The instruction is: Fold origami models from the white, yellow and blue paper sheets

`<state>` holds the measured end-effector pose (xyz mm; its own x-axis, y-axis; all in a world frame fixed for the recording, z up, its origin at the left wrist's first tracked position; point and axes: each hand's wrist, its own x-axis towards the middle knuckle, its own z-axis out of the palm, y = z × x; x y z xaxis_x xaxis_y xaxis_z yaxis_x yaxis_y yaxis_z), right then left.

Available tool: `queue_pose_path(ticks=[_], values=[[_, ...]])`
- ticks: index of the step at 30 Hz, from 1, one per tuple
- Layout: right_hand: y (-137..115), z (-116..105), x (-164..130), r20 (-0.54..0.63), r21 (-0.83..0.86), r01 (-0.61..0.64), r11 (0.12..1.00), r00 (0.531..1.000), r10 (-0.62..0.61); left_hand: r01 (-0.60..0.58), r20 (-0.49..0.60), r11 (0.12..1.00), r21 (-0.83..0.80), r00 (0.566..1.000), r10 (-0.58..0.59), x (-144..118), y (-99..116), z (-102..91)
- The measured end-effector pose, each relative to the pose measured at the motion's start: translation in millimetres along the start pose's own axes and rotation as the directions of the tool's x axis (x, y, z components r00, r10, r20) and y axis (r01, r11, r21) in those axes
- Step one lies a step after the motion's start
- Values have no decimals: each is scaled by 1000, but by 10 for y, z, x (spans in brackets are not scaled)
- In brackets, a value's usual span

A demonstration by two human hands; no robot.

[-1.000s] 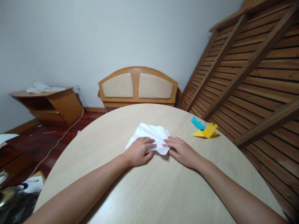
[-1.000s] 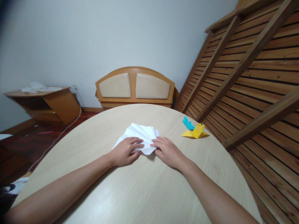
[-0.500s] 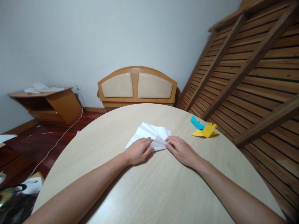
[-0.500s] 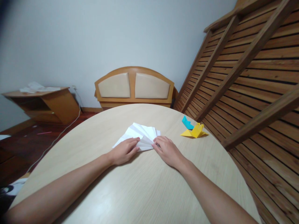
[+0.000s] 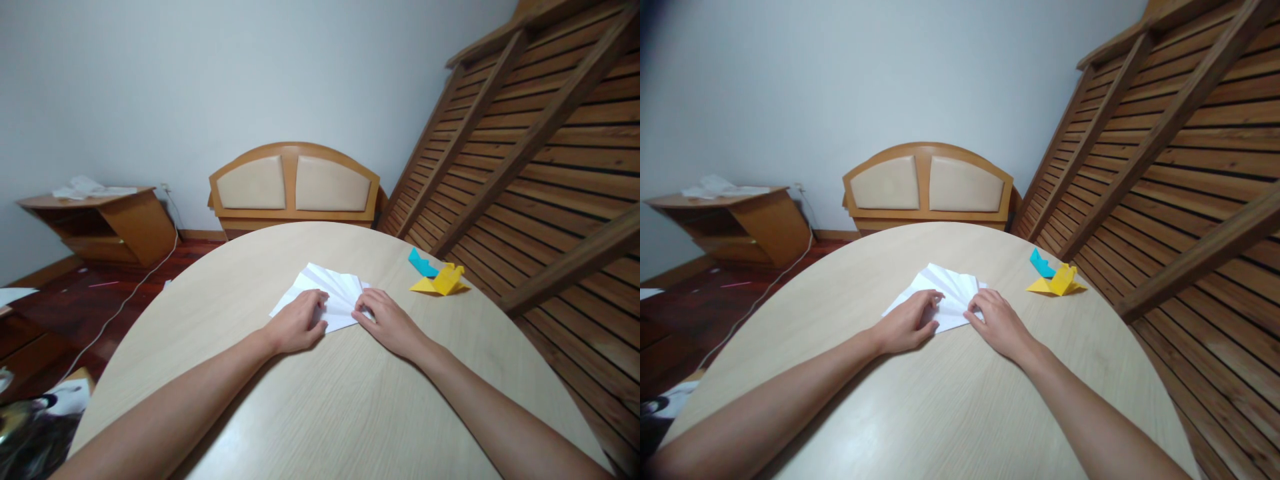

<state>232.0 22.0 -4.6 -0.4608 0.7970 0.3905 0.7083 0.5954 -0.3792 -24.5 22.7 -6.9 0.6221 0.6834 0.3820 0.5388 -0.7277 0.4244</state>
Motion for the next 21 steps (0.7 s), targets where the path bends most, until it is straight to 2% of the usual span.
queue_pose_path(ticks=[6,11,16,21], values=[[22,13,-19,5,17,8,1000,1000,-8,-38,78,996,85,996,31,-12,15,-30],[47,-1,-19,36,-40,71,997,997,-69,-96,134,982,160,988,75,10,59,-66],[-44,-68,-33,163,-69,143,987,978,-130,-88,141,973,213,988,59,34,106,-88],[-107,-109,-67,272,-42,140,989,954,-124,-112,131,969,220,988,84,53,143,-95]])
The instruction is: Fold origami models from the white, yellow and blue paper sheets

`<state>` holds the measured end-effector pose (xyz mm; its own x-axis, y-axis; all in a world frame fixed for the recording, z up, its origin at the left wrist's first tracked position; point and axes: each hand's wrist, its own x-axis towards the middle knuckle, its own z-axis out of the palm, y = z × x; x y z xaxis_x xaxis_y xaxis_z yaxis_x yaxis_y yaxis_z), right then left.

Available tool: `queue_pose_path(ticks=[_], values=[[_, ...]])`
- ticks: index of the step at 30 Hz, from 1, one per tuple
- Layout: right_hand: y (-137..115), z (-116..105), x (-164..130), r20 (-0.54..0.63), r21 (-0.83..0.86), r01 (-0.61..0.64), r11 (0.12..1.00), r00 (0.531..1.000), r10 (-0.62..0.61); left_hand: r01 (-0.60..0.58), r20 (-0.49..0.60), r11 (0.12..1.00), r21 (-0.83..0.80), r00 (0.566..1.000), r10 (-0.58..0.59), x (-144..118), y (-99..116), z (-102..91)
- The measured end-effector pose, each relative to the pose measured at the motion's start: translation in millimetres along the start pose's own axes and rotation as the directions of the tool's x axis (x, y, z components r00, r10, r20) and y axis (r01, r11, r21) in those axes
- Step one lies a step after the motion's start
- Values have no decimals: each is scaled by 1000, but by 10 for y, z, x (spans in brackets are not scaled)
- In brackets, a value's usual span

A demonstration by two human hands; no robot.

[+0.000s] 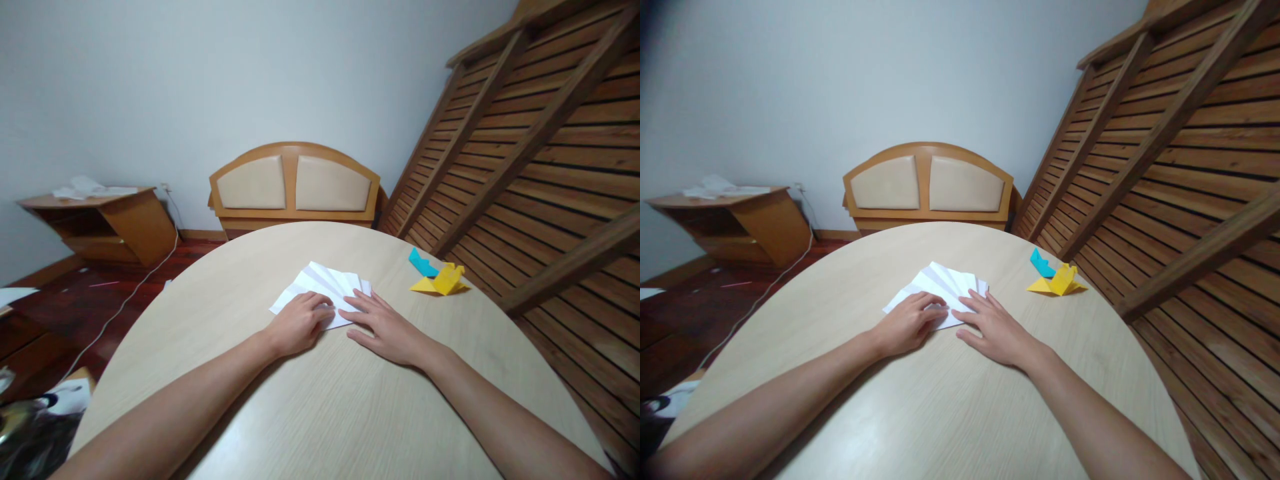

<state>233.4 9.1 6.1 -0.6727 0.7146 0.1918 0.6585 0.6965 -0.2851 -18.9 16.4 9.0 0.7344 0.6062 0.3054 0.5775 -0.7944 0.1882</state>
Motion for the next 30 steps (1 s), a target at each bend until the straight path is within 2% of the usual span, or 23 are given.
queue_pose_path(ticks=[4,11,14,21,27,30], values=[[-32,10,-15,22,6,-9,1000,1000,9,-51,46,999,8,998,51,5,29,-28],[-54,-126,-22,55,-23,14,1000,998,-12,81,-17,988,134,997,-79,10,54,-24],[-55,-179,-28,65,-2,46,999,997,-45,93,-38,981,170,995,-88,6,28,4],[-123,-103,7,-11,2,56,998,998,-56,-9,8,995,103,1000,8,2,-25,44],[-97,-80,25,-82,-11,103,995,991,-103,44,-73,993,111,997,-36,-9,-73,48],[-73,-74,28,-108,-38,108,993,988,-111,-7,-78,993,115,997,16,-5,-74,57]])
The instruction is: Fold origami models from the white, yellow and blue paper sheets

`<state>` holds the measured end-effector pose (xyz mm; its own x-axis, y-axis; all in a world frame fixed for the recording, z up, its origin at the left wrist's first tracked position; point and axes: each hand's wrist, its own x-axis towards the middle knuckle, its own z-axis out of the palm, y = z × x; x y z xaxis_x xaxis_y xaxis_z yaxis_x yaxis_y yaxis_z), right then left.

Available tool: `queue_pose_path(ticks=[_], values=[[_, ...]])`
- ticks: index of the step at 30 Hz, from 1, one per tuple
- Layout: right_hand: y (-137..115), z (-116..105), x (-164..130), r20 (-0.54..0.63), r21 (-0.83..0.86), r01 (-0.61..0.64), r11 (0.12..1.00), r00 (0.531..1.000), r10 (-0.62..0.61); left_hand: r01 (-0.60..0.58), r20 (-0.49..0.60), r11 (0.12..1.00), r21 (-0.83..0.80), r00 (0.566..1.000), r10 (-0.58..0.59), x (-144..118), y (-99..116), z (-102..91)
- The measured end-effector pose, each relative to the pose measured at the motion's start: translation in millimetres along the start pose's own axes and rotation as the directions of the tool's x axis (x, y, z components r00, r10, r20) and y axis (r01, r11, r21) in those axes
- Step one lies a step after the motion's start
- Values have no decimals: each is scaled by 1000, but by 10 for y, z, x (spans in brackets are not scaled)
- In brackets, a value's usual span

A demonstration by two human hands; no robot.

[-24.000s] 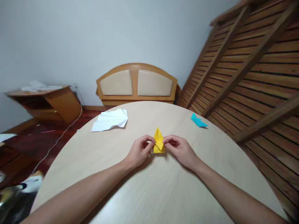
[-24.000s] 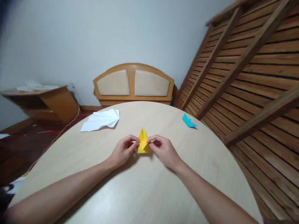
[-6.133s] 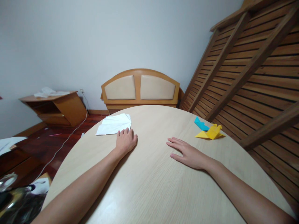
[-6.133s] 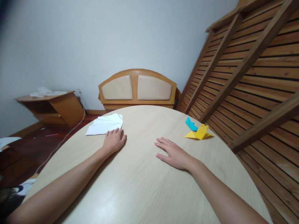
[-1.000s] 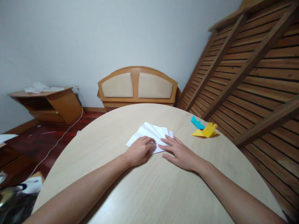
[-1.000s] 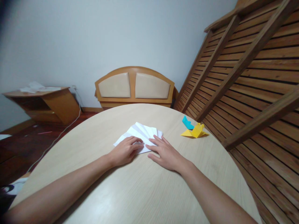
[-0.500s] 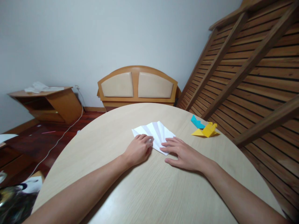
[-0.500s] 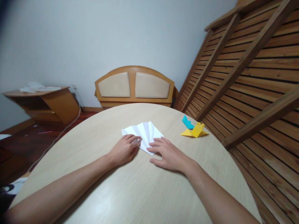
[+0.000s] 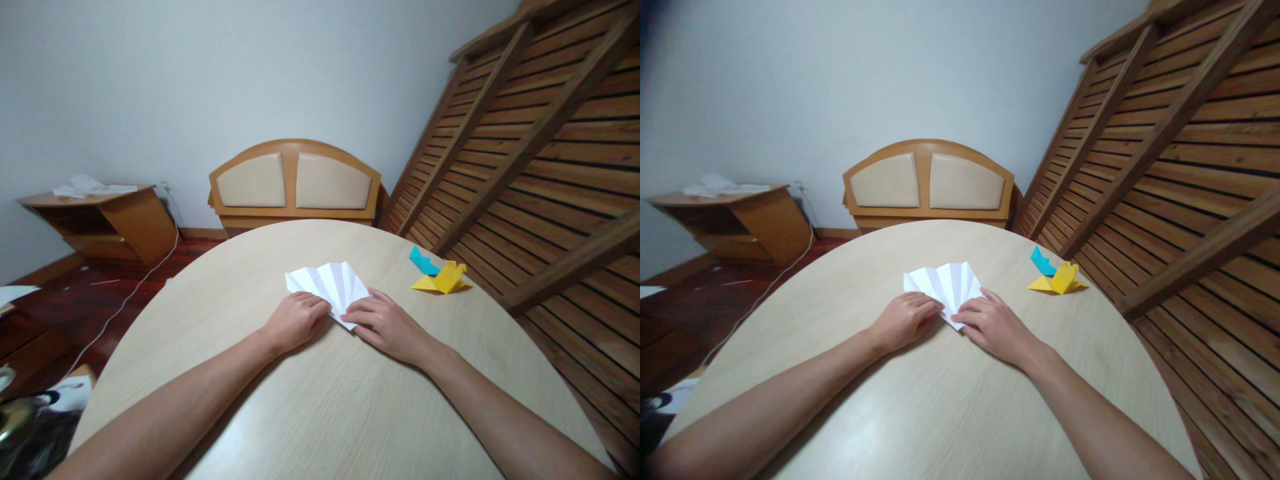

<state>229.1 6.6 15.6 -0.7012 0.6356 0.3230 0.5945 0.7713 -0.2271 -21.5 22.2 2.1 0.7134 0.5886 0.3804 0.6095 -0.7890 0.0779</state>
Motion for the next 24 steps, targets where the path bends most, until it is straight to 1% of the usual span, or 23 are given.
queue_pose_path(ticks=[2,4,8,13,20,24], values=[[-5,8,6,3,-24,16,1000,1000,-16,-59,11,998,-17,998,59,3,6,8],[-17,12,14,28,-43,46,998,999,-44,-82,32,996,-43,996,83,4,11,12],[3,-8,5,75,-30,71,997,995,-68,-9,73,994,-106,997,17,-4,20,0],[53,-47,-35,81,40,73,997,994,-76,102,57,980,-168,994,-93,-14,53,-33],[-40,-96,-32,109,136,42,990,992,-57,86,71,980,-179,995,-75,-29,49,-28],[-13,-154,-50,110,193,26,981,993,-48,76,82,982,-175,995,-62,-40,50,-17]])
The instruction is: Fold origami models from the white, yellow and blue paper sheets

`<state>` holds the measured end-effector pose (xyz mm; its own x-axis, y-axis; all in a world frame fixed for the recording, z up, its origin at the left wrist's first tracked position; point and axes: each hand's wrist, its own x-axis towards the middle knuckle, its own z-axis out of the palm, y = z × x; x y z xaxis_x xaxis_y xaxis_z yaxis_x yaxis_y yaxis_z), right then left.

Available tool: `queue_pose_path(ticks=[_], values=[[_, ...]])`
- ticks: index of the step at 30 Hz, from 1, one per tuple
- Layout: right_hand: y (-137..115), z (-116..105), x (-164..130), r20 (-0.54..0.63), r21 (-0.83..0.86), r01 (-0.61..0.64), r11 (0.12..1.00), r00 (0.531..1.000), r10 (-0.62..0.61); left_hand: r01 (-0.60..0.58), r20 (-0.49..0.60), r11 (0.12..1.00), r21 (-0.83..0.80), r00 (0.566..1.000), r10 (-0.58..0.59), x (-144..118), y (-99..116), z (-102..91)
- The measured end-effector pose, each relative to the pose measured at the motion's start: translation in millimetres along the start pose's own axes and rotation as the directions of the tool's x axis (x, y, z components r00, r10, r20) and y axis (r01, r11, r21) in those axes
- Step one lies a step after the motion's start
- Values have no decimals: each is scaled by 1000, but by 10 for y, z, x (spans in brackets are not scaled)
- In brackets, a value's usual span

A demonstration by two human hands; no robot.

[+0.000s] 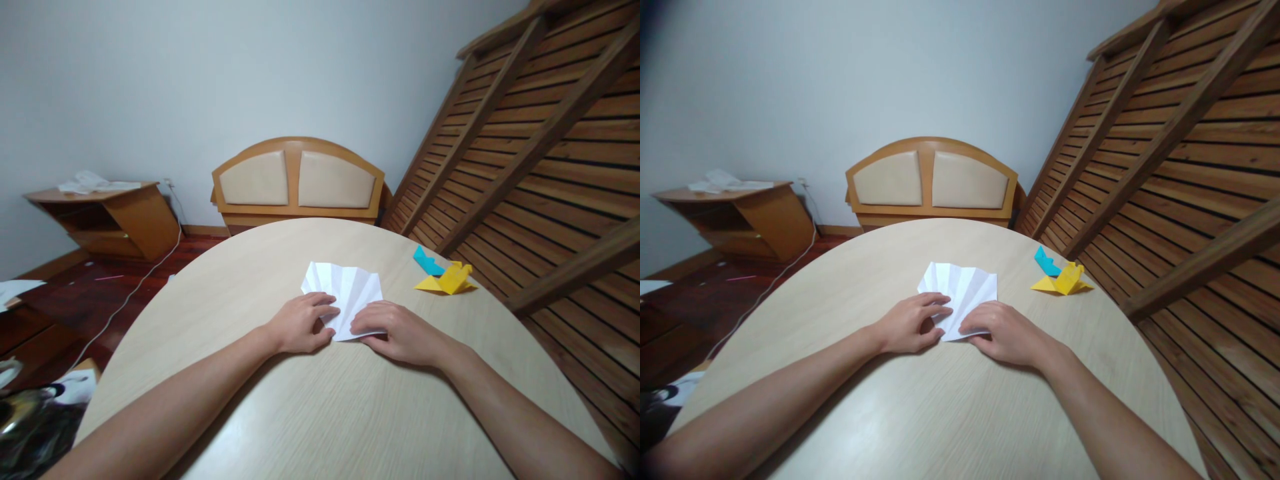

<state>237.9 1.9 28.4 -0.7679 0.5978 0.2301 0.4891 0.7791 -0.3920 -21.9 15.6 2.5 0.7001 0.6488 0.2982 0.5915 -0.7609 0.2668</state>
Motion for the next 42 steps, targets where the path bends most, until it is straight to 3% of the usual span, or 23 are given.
queue_pose_path(ticks=[12,19,30,42], values=[[115,19,-33,-67,140,-188,972,978,198,29,32,999,-27,999,-28,-2,4,25],[137,141,11,-157,154,-314,937,928,337,-9,75,1000,-1,997,9,-11,7,15],[212,286,90,-270,117,-228,967,929,252,-66,71,995,-76,995,72,-39,25,38],[234,246,50,-203,-99,-152,983,971,130,-77,83,997,11,994,75,-34,86,-7]])
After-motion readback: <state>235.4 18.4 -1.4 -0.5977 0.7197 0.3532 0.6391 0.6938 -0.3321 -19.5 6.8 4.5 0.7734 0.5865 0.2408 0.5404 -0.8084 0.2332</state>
